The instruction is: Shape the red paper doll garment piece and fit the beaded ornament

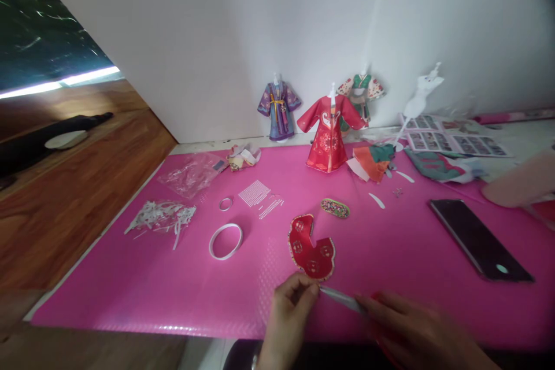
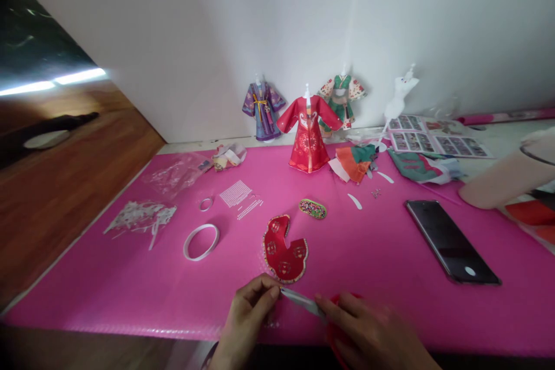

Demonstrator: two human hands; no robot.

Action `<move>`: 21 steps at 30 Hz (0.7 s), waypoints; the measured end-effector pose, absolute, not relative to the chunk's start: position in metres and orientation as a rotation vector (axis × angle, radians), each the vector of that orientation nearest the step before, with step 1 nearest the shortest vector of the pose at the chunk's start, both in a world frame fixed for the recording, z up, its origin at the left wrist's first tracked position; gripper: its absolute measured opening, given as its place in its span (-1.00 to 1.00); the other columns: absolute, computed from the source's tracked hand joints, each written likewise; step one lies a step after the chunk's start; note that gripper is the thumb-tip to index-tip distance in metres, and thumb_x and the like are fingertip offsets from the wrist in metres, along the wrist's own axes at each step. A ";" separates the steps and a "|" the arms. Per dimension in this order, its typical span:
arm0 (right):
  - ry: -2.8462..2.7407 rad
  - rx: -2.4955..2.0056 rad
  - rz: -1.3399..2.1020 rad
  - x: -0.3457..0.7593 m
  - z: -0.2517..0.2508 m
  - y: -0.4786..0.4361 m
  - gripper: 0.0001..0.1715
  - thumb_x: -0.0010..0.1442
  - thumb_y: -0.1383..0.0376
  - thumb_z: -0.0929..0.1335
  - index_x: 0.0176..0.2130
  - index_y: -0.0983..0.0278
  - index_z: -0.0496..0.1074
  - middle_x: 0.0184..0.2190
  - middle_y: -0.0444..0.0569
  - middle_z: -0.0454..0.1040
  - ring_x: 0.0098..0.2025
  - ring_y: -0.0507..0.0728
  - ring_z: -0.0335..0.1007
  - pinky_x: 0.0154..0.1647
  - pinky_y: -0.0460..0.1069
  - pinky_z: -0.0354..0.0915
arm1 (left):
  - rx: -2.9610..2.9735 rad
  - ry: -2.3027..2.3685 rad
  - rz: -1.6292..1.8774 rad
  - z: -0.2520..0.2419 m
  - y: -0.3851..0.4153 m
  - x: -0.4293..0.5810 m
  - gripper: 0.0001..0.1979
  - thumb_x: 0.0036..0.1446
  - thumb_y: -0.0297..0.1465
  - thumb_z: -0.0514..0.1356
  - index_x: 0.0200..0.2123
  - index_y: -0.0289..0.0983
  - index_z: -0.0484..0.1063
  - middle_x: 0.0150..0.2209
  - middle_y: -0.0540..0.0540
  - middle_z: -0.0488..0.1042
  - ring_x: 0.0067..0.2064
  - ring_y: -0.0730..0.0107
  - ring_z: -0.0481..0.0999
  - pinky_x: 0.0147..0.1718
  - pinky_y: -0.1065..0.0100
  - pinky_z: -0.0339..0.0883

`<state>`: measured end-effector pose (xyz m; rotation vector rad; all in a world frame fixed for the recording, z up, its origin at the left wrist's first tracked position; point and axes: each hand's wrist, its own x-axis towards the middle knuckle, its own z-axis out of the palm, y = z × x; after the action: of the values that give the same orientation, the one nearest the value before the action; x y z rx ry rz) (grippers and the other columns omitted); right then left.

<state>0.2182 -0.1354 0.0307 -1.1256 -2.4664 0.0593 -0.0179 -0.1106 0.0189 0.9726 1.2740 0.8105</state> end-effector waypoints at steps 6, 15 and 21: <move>-2.453 -1.132 0.109 0.217 0.033 -0.137 -0.55 0.30 0.40 0.16 0.08 0.19 0.43 -0.34 -0.04 0.63 -0.52 0.06 0.53 -0.55 -0.13 0.44 | 0.973 1.284 0.781 0.018 -0.109 -0.018 -0.63 0.01 -0.05 0.27 -0.48 -0.26 0.38 -0.61 0.11 0.15 -0.51 0.47 0.11 -0.50 0.42 0.00; -2.489 -1.099 0.082 0.219 0.040 -0.139 -0.52 0.23 0.43 0.18 0.09 0.18 0.38 -0.30 -0.06 0.63 -0.49 0.06 0.56 -0.51 -0.12 0.46 | 0.970 1.116 0.748 0.020 -0.105 -0.024 -0.63 0.03 -0.09 0.25 -0.51 -0.27 0.29 -0.64 0.12 0.20 -0.57 0.53 0.13 -0.55 0.44 -0.03; -2.533 -1.049 0.120 0.224 0.047 -0.137 -0.59 0.32 0.34 0.18 0.09 0.16 0.39 -0.30 -0.07 0.62 -0.49 0.05 0.55 -0.55 -0.14 0.43 | 0.943 0.926 0.615 0.029 -0.102 -0.039 -0.63 0.13 -0.10 0.23 -0.42 -0.31 0.36 -0.56 0.07 0.31 -0.57 0.56 0.19 -0.54 0.45 0.01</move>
<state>0.2243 -0.1368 0.0472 -1.0486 -2.5330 0.1198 -0.0394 -0.1023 0.0291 0.9433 0.9261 0.6154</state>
